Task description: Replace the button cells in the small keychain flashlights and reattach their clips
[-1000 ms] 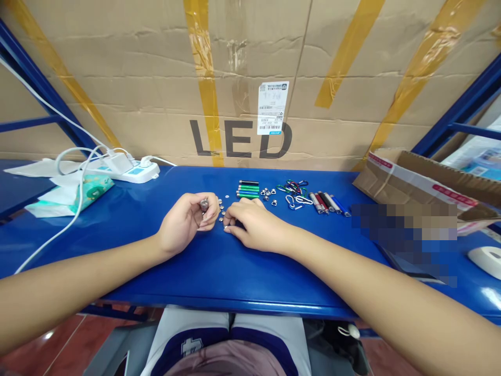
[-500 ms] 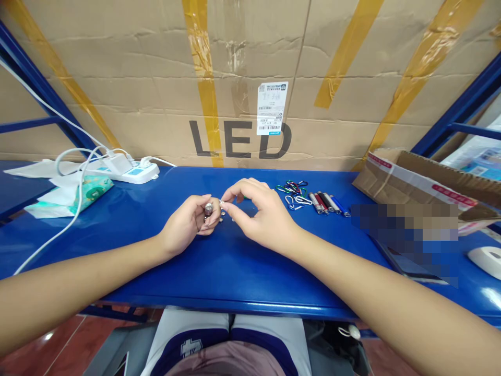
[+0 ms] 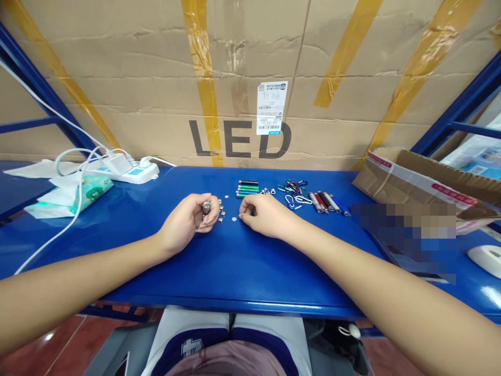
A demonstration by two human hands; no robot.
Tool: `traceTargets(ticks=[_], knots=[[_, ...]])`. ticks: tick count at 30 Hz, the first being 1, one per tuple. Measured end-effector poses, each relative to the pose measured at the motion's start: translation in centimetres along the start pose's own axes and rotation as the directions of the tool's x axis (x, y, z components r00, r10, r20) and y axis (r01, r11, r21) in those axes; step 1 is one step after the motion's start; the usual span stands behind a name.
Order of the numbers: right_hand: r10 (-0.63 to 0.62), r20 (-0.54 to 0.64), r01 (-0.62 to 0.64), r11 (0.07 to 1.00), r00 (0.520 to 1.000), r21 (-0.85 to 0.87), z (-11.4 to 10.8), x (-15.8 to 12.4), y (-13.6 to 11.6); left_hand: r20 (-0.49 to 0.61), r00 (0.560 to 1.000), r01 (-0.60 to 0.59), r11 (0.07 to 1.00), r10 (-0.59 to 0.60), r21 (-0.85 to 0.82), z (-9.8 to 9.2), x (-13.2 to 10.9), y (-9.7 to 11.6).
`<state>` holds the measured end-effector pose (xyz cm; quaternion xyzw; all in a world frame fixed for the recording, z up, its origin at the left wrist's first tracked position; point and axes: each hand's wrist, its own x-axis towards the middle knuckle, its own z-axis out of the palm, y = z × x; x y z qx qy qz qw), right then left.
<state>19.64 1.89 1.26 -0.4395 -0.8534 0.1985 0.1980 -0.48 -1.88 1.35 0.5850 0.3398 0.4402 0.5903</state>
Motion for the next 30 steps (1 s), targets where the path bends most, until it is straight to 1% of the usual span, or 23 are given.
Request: traceTargets(ticks=[2, 4, 7, 9, 12, 15, 17, 19, 21, 22, 24, 26, 30], knots=[[-0.037, -0.018, 0.036, 0.999, 0.999, -0.016, 0.2, 0.0, 0.1, 0.000, 1.000, 0.006, 1.000, -0.006, -0.002, 0.0, 0.0, 0.0], [-0.107, -0.037, 0.105, 0.994, 0.994, -0.032, 0.4, -0.1, 0.2, -0.001, 1.000, 0.014, 1.000, -0.014, -0.008, 0.0, 0.0, 0.0], [-0.193, -0.020, 0.193, 0.981, 0.981, -0.023, 0.6, -0.1, 0.2, 0.002, 1.000, 0.020, 1.000, -0.020, -0.015, 0.1, 0.0, 0.1], [-0.209, -0.007, 0.209, 0.978, 0.978, -0.015, 0.7, -0.1, 0.2, 0.006, 1.000, 0.022, 1.000, -0.022, -0.015, 0.1, 0.0, 0.2], [-0.201, -0.003, 0.201, 0.979, 0.979, -0.025, 0.8, 0.0, 0.3, 0.006, 1.000, 0.027, 1.000, -0.027, -0.014, 0.0, 0.0, 0.1], [-0.191, -0.044, 0.191, 0.981, 0.981, 0.004, 0.5, 0.1, 0.3, 0.005, 1.000, 0.029, 0.999, -0.029, -0.013, 0.0, 0.1, 0.1], [-0.167, -0.122, 0.178, 0.980, 0.978, 0.086, 0.2, 0.0, -0.1, 0.002, 0.999, 0.033, 0.999, -0.033, -0.008, 0.0, 0.2, 0.0], [-0.128, -0.187, 0.173, 0.953, 0.974, 0.249, -0.2, -0.2, -0.8, 0.001, 0.999, 0.040, 0.999, -0.040, 0.016, 0.0, 0.2, 0.0], [-0.114, -0.192, 0.191, 0.873, 0.975, 0.449, -0.6, -0.4, -1.6, 0.000, 0.999, 0.048, 0.997, -0.049, 0.065, 0.1, 0.1, -0.1], [-0.124, -0.188, 0.205, 0.831, 0.974, 0.518, -0.8, -0.6, -2.0, 0.002, 0.998, 0.058, 0.994, -0.058, 0.094, 0.2, 0.1, -0.2], [-0.148, -0.185, 0.229, 0.786, 0.971, 0.574, -0.8, -0.8, -2.6, 0.013, 0.997, 0.073, 0.986, -0.076, 0.152, 0.3, 0.1, -0.5], [-0.163, -0.165, 0.229, 0.788, 0.973, 0.571, -0.7, -1.0, -3.0, 0.031, 0.997, 0.062, 0.978, -0.069, 0.201, 0.4, 0.1, -0.7], [-0.157, -0.052, 0.156, 0.773, 0.986, 0.615, -0.4, -1.1, -2.9, 0.057, 0.998, 0.003, 0.947, -0.022, 0.321, 0.7, -0.1, -0.6]])
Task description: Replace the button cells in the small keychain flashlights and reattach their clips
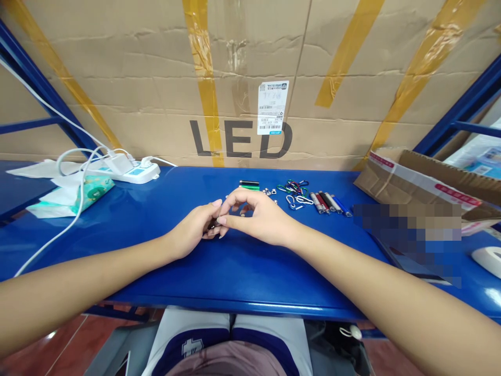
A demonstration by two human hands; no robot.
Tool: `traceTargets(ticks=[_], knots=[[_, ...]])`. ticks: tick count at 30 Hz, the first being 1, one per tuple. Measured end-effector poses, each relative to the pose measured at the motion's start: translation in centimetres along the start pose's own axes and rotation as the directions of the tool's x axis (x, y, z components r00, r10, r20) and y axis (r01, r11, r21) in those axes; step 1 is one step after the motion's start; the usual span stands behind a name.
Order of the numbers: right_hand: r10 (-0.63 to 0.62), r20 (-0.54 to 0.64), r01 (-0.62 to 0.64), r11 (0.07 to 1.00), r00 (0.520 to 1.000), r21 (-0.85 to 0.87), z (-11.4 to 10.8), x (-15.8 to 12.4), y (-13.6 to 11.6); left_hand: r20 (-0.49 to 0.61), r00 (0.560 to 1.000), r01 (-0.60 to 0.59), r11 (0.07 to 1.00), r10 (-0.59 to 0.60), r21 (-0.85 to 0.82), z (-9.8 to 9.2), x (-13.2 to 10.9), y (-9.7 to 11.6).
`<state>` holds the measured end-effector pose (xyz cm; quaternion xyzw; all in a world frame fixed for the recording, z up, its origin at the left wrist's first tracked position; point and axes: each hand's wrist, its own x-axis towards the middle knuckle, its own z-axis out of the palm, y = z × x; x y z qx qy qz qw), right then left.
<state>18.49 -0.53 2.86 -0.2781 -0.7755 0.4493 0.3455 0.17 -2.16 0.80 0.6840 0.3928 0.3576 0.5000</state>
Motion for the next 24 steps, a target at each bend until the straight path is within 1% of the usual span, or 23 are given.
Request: traceTargets(ticks=[3, 6, 8, 9, 10, 12, 14, 16, 18, 20, 24], knots=[[0.065, 0.016, -0.066, 0.995, 0.998, 0.078, 0.1, 0.1, 0.3, 0.015, 1.000, -0.021, 0.994, 0.020, 0.106, -0.1, -0.3, 0.3], [0.122, 0.008, -0.122, 0.981, 0.992, 0.151, 0.1, 0.3, 0.6, 0.014, 0.999, -0.048, 0.991, 0.047, 0.126, -0.1, -0.4, 0.5], [0.151, -0.048, -0.141, 0.975, 0.987, 0.172, -0.1, 0.5, 0.9, 0.003, 0.999, -0.043, 0.994, 0.043, 0.097, -0.1, -0.4, 0.4], [0.162, -0.089, -0.148, 0.978, 0.983, 0.150, -0.2, 0.6, 1.1, -0.005, 0.999, -0.032, 0.997, 0.033, 0.074, -0.1, -0.4, 0.4], [0.168, -0.129, -0.157, 0.983, 0.977, 0.092, -0.5, 0.6, 1.3, -0.013, 1.000, -0.018, 0.999, 0.018, 0.041, -0.2, -0.3, 0.3], [0.147, -0.165, -0.171, 0.975, 0.975, -0.139, -1.0, 0.7, 1.8, -0.032, 0.999, 0.003, 0.998, -0.005, -0.065, -0.4, -0.1, 0.3], [0.095, -0.132, -0.143, 0.893, 0.987, -0.426, -1.5, 0.7, 2.2, -0.071, 0.997, -0.009, 0.980, -0.005, -0.200, -0.8, 0.1, 0.5], [0.078, -0.069, -0.104, 0.784, 0.995, -0.613, -1.9, 0.6, 2.5, -0.142, 0.990, -0.065, 0.949, 0.021, -0.308, -1.4, 0.3, 0.8], [0.103, -0.025, -0.093, 0.723, 0.994, -0.685, -2.0, 0.5, 2.6, -0.217, 0.974, -0.136, 0.917, 0.055, -0.375, -2.1, 0.5, 1.3], [0.136, -0.004, -0.099, 0.698, 0.991, -0.709, -1.9, 0.4, 2.5, -0.282, 0.958, -0.182, 0.885, 0.060, -0.429, -2.7, 0.7, 1.8], [0.186, -0.014, -0.139, 0.682, 0.982, -0.717, -1.9, 0.3, 2.3, -0.351, 0.936, -0.195, 0.843, 0.007, -0.502, -3.3, 1.0, 2.2]])
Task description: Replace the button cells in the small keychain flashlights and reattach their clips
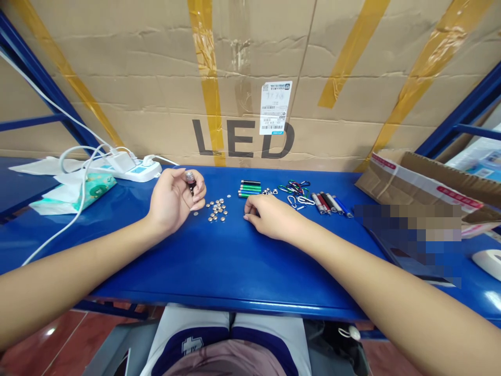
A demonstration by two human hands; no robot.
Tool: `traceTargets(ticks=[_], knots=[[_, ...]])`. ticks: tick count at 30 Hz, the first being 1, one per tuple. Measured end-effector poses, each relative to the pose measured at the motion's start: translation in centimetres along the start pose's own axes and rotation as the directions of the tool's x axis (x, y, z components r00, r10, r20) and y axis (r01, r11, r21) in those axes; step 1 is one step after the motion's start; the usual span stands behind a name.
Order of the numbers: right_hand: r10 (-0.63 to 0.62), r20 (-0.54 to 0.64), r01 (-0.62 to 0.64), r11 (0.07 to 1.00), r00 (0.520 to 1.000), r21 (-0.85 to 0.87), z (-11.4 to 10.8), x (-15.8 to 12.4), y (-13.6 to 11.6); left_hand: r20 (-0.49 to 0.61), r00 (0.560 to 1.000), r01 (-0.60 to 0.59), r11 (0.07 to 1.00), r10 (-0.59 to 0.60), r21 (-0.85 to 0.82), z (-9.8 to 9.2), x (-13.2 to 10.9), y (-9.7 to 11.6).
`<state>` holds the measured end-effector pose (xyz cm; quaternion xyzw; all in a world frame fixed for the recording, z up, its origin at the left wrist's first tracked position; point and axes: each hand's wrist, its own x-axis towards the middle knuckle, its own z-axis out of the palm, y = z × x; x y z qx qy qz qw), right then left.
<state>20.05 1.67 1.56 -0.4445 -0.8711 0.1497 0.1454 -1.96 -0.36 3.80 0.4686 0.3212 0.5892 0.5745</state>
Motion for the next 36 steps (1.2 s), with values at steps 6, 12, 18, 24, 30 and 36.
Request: traceTargets(ticks=[6, 12, 18, 24, 30, 36], knots=[[0.031, -0.144, 0.002, 0.975, 0.989, 0.224, 0.0, 0.2, -0.4, 0.079, 0.995, 0.053, 0.998, -0.056, 0.042, 0.0, 0.0, -0.9], [0.046, -0.407, 0.193, 0.829, 0.912, 0.525, -0.3, -0.4, -1.9, 0.285, 0.914, 0.249, 0.954, -0.288, 0.166, 0.7, -0.9, -2.2], [-0.115, -0.492, 0.314, 0.885, 0.863, 0.345, -0.3, -1.0, -2.7, 0.348, 0.874, 0.315, 0.940, -0.341, 0.130, 1.0, -1.4, -2.6], [-0.255, -0.513, 0.434, 0.861, 0.819, 0.265, 0.1, -0.8, -2.4, 0.332, 0.866, 0.375, 0.925, -0.373, 0.061, 1.5, -1.7, -2.7], [-0.182, -0.564, 0.357, 0.909, 0.806, 0.216, -0.4, -0.8, -2.0, 0.297, 0.901, 0.308, 0.948, -0.317, 0.078, 1.4, -1.5, -2.1], [-0.002, -0.379, -0.082, 0.975, 0.925, -0.205, -2.8, -0.1, 1.8, 0.350, 0.899, 0.248, 0.964, -0.265, 0.092, 1.2, -1.4, -1.6]])
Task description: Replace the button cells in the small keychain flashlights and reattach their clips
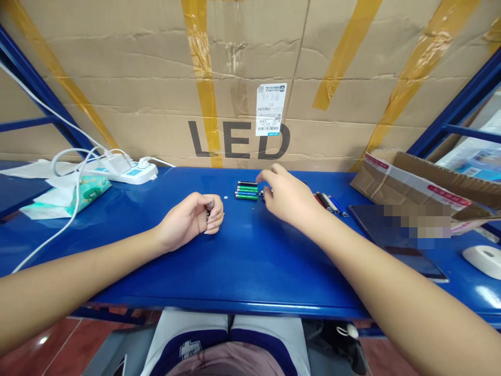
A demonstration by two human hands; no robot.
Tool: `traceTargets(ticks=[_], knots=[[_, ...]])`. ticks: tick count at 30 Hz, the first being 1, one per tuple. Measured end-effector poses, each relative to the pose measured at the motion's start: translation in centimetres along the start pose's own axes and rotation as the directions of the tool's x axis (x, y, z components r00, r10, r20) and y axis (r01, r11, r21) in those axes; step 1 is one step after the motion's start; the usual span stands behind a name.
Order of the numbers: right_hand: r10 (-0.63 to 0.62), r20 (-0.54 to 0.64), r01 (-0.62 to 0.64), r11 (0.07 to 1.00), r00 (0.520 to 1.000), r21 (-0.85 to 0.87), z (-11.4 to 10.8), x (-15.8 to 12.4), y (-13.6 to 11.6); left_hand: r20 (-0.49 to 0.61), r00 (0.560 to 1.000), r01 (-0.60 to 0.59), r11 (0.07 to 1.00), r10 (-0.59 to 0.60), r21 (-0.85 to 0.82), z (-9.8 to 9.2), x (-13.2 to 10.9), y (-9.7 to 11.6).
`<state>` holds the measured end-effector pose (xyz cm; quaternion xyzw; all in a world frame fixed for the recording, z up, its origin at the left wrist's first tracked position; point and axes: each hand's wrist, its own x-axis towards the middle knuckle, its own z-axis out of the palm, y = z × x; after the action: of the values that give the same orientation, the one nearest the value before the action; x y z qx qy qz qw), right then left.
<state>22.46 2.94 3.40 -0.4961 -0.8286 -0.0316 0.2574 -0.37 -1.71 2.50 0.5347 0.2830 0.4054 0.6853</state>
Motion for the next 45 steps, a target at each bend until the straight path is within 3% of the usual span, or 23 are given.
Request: traceTargets(ticks=[2, 5, 7, 11, 17, 21, 24, 26, 29, 32, 35, 40, 45], knots=[[0.113, 0.188, -0.094, 0.990, 0.976, -0.106, 0.2, 0.4, 1.3, 0.013, 1.000, 0.004, 1.000, -0.004, -0.006, 0.0, -0.1, 0.0], [0.249, 0.351, -0.166, 0.954, 0.903, -0.248, 0.8, 0.6, 2.3, 0.036, 0.999, 0.002, 1.000, -0.001, -0.026, -0.1, -0.1, -0.2], [0.272, 0.400, -0.154, 0.941, 0.875, -0.303, 1.1, 0.6, 2.4, 0.042, 0.999, -0.012, 0.999, 0.014, -0.030, -0.2, -0.1, -0.2], [0.239, 0.413, -0.109, 0.943, 0.879, -0.314, 1.2, 0.6, 2.2, 0.006, 0.999, -0.035, 0.999, 0.035, -0.003, -0.1, -0.1, -0.2], [0.079, 0.324, -0.028, 0.987, 0.943, -0.159, 1.6, 0.4, 2.8, -0.032, 0.999, -0.028, 0.999, 0.029, 0.044, -0.1, -0.2, 0.0], [0.077, 0.225, -0.058, 0.994, 0.971, -0.091, 1.5, 0.2, 2.4, -0.004, 1.000, 0.006, 0.998, -0.005, 0.059, -0.2, -0.1, -0.1], [0.056, 0.124, -0.066, 0.995, 0.991, 0.078, 1.1, 0.1, 1.2, -0.002, 1.000, 0.018, 0.999, -0.018, 0.050, -0.1, 0.0, -0.2], [0.048, 0.086, -0.069, 0.961, 0.995, 0.269, 0.8, 0.0, 0.2, -0.006, 1.000, 0.010, 0.999, -0.009, 0.046, 0.0, 0.0, -0.2], [-0.015, 0.036, -0.008, 0.835, 0.999, 0.550, 0.6, -0.3, -1.6, -0.029, 0.999, 0.018, 0.998, -0.016, 0.062, 0.2, 0.1, -0.3], [-0.093, -0.041, 0.096, 0.730, 0.995, 0.677, 0.4, -0.9, -3.2, -0.098, 0.994, 0.060, 0.990, -0.048, 0.124, 0.3, 0.2, -0.4], [-0.182, -0.111, 0.208, 0.712, 0.977, 0.671, 0.3, -1.4, -4.3, -0.142, 0.988, 0.080, 0.984, -0.058, 0.159, 0.5, 0.2, -0.6], [-0.351, -0.167, 0.387, 0.793, 0.921, 0.470, 0.1, -1.8, -4.6, -0.125, 0.992, 0.030, 0.983, -0.007, 0.183, 0.9, 0.0, -0.7], [-0.406, -0.167, 0.438, 0.803, 0.898, 0.403, 0.0, -1.6, -3.9, -0.104, 0.994, 0.036, 0.991, -0.023, 0.127, 0.5, 0.0, -0.8]])
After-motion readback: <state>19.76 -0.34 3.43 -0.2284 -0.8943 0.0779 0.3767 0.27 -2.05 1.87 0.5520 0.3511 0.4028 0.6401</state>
